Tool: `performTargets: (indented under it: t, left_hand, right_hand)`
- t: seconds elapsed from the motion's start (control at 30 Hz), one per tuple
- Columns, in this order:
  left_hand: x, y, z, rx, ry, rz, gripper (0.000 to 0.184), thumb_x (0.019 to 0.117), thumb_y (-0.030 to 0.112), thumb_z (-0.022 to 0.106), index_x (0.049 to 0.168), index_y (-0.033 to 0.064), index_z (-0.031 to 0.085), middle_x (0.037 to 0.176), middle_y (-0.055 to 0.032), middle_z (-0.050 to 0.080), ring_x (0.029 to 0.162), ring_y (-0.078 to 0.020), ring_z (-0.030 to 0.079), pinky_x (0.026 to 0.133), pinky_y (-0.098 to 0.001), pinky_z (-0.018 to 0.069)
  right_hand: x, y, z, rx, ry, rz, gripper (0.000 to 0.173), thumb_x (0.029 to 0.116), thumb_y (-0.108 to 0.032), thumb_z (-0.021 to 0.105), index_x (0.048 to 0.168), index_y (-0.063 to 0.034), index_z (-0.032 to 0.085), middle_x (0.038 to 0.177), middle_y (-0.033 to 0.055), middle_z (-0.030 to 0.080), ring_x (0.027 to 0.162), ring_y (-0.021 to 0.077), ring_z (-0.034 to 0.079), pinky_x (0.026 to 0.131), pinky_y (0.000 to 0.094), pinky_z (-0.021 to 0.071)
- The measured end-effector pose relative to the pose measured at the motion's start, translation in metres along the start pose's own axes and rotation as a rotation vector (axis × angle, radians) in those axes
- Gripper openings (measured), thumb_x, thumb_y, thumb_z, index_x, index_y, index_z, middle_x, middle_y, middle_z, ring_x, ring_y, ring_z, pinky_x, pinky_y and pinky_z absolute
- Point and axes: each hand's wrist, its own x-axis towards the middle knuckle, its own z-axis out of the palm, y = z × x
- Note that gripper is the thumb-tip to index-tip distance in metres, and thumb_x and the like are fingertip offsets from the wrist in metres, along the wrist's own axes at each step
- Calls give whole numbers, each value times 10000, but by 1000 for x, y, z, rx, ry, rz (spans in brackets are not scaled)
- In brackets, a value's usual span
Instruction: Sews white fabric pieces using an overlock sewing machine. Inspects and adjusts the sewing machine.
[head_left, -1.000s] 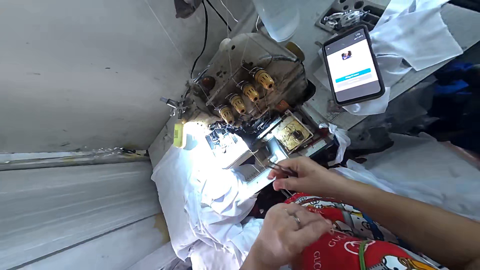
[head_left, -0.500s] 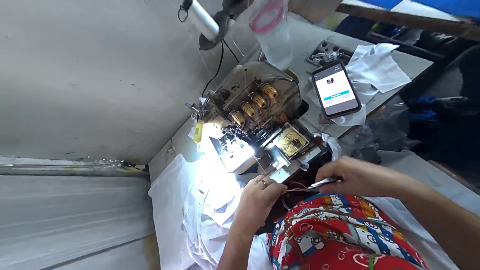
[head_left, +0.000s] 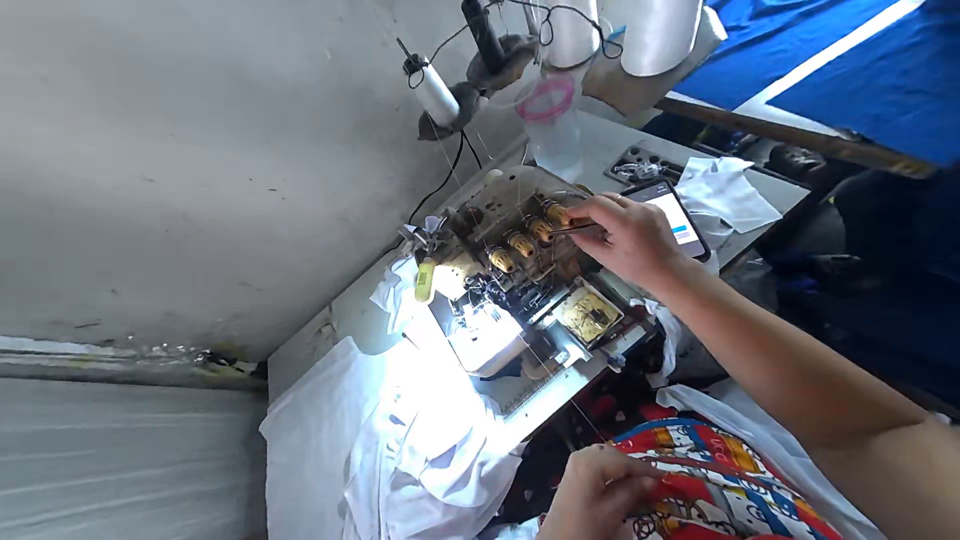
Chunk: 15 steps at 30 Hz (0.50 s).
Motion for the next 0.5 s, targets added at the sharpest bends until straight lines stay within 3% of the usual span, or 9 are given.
performTargets:
  t: [0.07, 0.13, 0.17, 0.23, 0.3, 0.33, 0.37, 0.43, 0.5]
  left_hand:
    - [4, 2, 1, -225, -67, -74, 192, 1000, 51, 594, 1024, -86, 726, 923, -114, 747, 847, -64, 698, 839, -231, 561]
    - [14, 3, 4, -324, -189, -131, 221, 1020, 74, 566, 1040, -92, 711, 925, -107, 742, 821, -56, 688, 814, -245, 565]
    - [20, 3, 5, -340, -243, -157, 228, 1023, 80, 563, 1050, -92, 710, 934, -110, 738, 824, -63, 683, 815, -259, 561]
    - [36, 3, 8, -359, -327, -213, 234, 1030, 101, 556, 1066, -76, 705, 950, -84, 733, 818, -43, 667, 802, -247, 554]
    - [55, 9, 15, -361, -416, -236, 230, 1028, 99, 549, 1066, -75, 695, 930, -82, 718, 795, -57, 660, 785, -261, 562]
    - [65, 15, 20, -342, -465, -206, 224, 1020, 80, 550, 1054, -88, 694, 912, -102, 709, 785, -81, 652, 779, -279, 554]
    - [74, 21, 27, -314, -515, -151, 212, 1010, 61, 554, 1031, -97, 695, 884, -114, 699, 774, -101, 641, 769, -292, 538]
    - [90, 28, 43, -260, -615, -31, 201, 991, 38, 563, 1003, -102, 708, 858, -135, 700, 770, -143, 647, 761, -329, 534]
    - [97, 27, 56, -234, -666, 24, 194, 976, 27, 577, 991, -105, 718, 857, -145, 704, 777, -160, 647, 764, -351, 524]
  right_hand:
    - [5, -2, -1, -52, -28, 53, 188, 921, -173, 700, 917, 15, 689, 828, 189, 691, 711, 359, 693, 591, 519, 537]
    - [7, -4, -1, -74, -48, 100, 316, 960, -253, 655, 818, 30, 650, 720, 185, 632, 621, 352, 637, 535, 516, 486]
    - [6, -6, -1, -58, -40, 119, 342, 971, -289, 644, 835, 25, 637, 743, 182, 626, 631, 342, 630, 534, 504, 482]
    - [3, -13, -4, 11, -32, 145, 315, 965, -286, 680, 1050, 16, 646, 981, 199, 665, 788, 337, 675, 628, 498, 551]
    - [1, -17, -4, 52, -43, 134, 332, 919, -133, 729, 1214, -6, 644, 1177, 214, 658, 892, 351, 697, 690, 510, 583]
    - [1, -17, -2, 56, -41, 130, 323, 873, -46, 734, 1188, -14, 665, 1171, 211, 668, 872, 350, 700, 675, 515, 582]
    - [1, -18, -2, 46, -39, 140, 286, 847, -12, 732, 1130, -17, 687, 1108, 198, 685, 854, 345, 698, 671, 516, 576]
    - [4, -18, -4, 1, -48, 193, 158, 887, -91, 740, 1005, 8, 702, 914, 180, 696, 773, 337, 688, 659, 527, 562]
    - [7, -18, -9, -52, -80, 259, 301, 954, -264, 722, 882, 25, 673, 772, 171, 653, 703, 338, 655, 629, 534, 522]
